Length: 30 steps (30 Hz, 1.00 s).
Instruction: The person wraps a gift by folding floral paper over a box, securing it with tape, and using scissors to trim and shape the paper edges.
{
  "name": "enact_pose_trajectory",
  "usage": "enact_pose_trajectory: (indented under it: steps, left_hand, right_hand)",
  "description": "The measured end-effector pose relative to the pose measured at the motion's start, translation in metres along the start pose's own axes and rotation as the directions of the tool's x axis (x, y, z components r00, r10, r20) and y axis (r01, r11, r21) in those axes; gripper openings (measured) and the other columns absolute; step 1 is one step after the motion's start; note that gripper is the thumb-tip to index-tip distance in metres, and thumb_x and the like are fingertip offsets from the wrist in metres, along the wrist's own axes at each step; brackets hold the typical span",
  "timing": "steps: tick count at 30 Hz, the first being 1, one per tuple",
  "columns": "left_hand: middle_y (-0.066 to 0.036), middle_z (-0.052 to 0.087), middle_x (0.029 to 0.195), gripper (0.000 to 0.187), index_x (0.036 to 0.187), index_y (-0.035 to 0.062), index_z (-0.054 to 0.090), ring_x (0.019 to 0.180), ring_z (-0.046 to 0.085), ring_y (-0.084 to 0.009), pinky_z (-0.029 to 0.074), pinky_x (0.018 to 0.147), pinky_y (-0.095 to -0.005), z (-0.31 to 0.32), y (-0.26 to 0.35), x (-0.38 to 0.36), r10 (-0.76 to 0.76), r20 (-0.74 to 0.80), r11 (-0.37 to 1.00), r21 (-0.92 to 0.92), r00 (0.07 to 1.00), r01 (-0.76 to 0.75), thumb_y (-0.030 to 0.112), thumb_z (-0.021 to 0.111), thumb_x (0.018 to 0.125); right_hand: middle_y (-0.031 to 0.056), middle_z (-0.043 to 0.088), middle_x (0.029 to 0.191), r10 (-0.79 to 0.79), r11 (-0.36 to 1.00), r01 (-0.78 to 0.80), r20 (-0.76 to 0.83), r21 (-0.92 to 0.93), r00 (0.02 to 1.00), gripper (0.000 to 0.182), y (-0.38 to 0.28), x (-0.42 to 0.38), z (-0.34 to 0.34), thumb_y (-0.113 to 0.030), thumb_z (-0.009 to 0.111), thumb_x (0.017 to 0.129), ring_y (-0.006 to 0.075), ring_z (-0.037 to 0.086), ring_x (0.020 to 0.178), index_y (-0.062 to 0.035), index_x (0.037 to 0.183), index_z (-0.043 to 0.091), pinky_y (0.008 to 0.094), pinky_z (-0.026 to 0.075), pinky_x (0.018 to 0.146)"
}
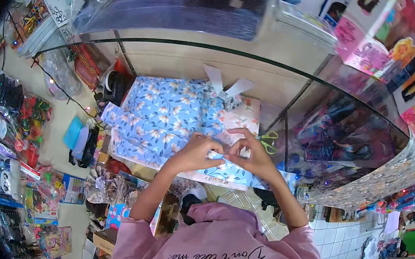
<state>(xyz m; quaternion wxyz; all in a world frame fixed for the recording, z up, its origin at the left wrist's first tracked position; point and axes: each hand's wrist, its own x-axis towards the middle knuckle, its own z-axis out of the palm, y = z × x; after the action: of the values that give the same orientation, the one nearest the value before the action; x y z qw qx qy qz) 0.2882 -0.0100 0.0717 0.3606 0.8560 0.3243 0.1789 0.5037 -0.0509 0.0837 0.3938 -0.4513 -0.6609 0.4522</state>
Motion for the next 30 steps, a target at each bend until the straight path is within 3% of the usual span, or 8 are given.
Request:
enact_pose_trajectory:
  steps: [2, 3, 6, 10, 15, 24, 27, 30]
  left_hand:
    - [-0.008, 0.068, 0.090, 0.027, 0.090, 0.0088, 0.069, 0.091, 0.061, -0.0237, 0.028, 0.100, -0.0409, 0.011, 0.011, 0.004, 0.029, -0.032, 0.997, 0.075, 0.999, -0.026, 0.033, 0.073, 0.078]
    - [-0.008, 0.068, 0.090, 0.027, 0.090, 0.0087, 0.069, 0.091, 0.061, -0.0235, 0.027, 0.100, -0.0410, 0.016, 0.012, 0.007, 0.047, -0.069, 0.994, 0.102, 0.997, -0.040, 0.033, 0.073, 0.079]
    - [-0.007, 0.068, 0.091, 0.025, 0.089, 0.0087, 0.068, 0.092, 0.061, -0.0236, 0.027, 0.102, -0.0419, 0.027, 0.005, 0.015, 0.047, -0.112, 0.995, 0.094, 0.993, -0.037, 0.032, 0.072, 0.080]
    - [-0.006, 0.068, 0.090, 0.024, 0.086, 0.0092, 0.068, 0.094, 0.061, -0.0251, 0.026, 0.103, -0.0432, 0.029, 0.008, 0.014, 0.006, -0.176, 1.000, -0.013, 0.984, -0.008, 0.031, 0.074, 0.079]
    - [-0.001, 0.066, 0.082, 0.085, 0.144, 0.0161, 0.035, 0.106, 0.050, -0.0185, 0.019, 0.109, -0.0423, 0.022, 0.014, 0.010, -0.041, -0.180, 0.999, -0.019, 0.983, 0.038, 0.025, 0.081, 0.073]
    - [0.000, 0.067, 0.080, 0.087, 0.147, 0.0175, 0.028, 0.097, 0.061, -0.0181, 0.017, 0.110, -0.0504, 0.015, 0.014, 0.003, 0.022, -0.245, 0.999, 0.043, 0.969, -0.011, 0.029, 0.079, 0.077]
    - [0.000, 0.067, 0.082, 0.090, 0.147, 0.0142, 0.030, 0.106, 0.054, -0.0174, 0.018, 0.110, -0.0472, 0.012, 0.017, 0.002, -0.009, -0.255, 1.000, -0.007, 0.967, 0.007, 0.026, 0.081, 0.074]
    - [-0.001, 0.068, 0.083, 0.092, 0.148, 0.0118, 0.029, 0.113, 0.049, -0.0179, 0.018, 0.110, -0.0452, 0.008, 0.020, 0.001, -0.020, -0.270, 0.999, -0.032, 0.963, 0.012, 0.024, 0.082, 0.073]
  right_hand:
    - [0.0000, 0.062, 0.090, -0.072, 0.994, 0.065, -0.080, -0.088, 0.994, 0.048, 0.025, -0.007, -0.021, -0.007, 0.072, 0.079, 0.0076, 0.055, 0.085, -0.0086, 0.123, 0.054, 0.0257, 0.042, 0.077]
    - [0.0073, 0.062, 0.097, -0.111, 0.983, 0.081, -0.184, -0.166, 0.977, 0.044, 0.049, -0.007, -0.032, -0.006, 0.069, 0.079, 0.0170, 0.058, 0.092, -0.0063, 0.121, 0.055, 0.0333, 0.044, 0.084]
    - [0.0182, 0.062, 0.106, -0.306, 0.663, 0.000, -0.271, -0.749, 0.913, 0.045, 0.099, -0.014, -0.070, -0.003, 0.063, 0.079, 0.0318, 0.059, 0.101, -0.0044, 0.123, 0.055, 0.0415, 0.044, 0.088]
    - [0.0265, 0.059, 0.114, -0.206, 0.650, 0.039, -0.127, -0.759, 0.970, 0.046, 0.146, -0.020, -0.079, 0.001, 0.057, 0.078, 0.0422, 0.054, 0.108, -0.0002, 0.124, 0.055, 0.0458, 0.043, 0.091]
    - [0.0268, 0.059, 0.111, 0.040, 0.696, -0.122, -0.132, -0.707, 0.990, 0.041, 0.135, -0.028, -0.074, -0.001, 0.058, 0.076, 0.0441, 0.055, 0.105, 0.0039, 0.117, 0.058, 0.0484, 0.042, 0.089]
    - [0.0177, 0.056, 0.092, -0.451, 0.597, 0.356, 0.066, -0.719, 0.890, 0.041, 0.135, -0.017, -0.101, -0.008, 0.071, 0.072, 0.0322, 0.057, 0.089, -0.0028, 0.110, 0.056, 0.0398, 0.047, 0.073]
    - [0.0127, 0.061, 0.089, 0.093, 0.876, -0.017, 0.134, -0.482, 0.987, 0.041, 0.078, 0.005, -0.109, -0.009, 0.074, 0.071, 0.0230, 0.060, 0.087, -0.0040, 0.109, 0.059, 0.0346, 0.047, 0.077]
    - [0.0084, 0.065, 0.092, -0.071, 0.959, 0.109, 0.150, -0.261, 0.986, 0.043, 0.056, 0.005, -0.108, -0.009, 0.076, 0.069, 0.0174, 0.060, 0.082, -0.0064, 0.109, 0.062, 0.0329, 0.046, 0.078]
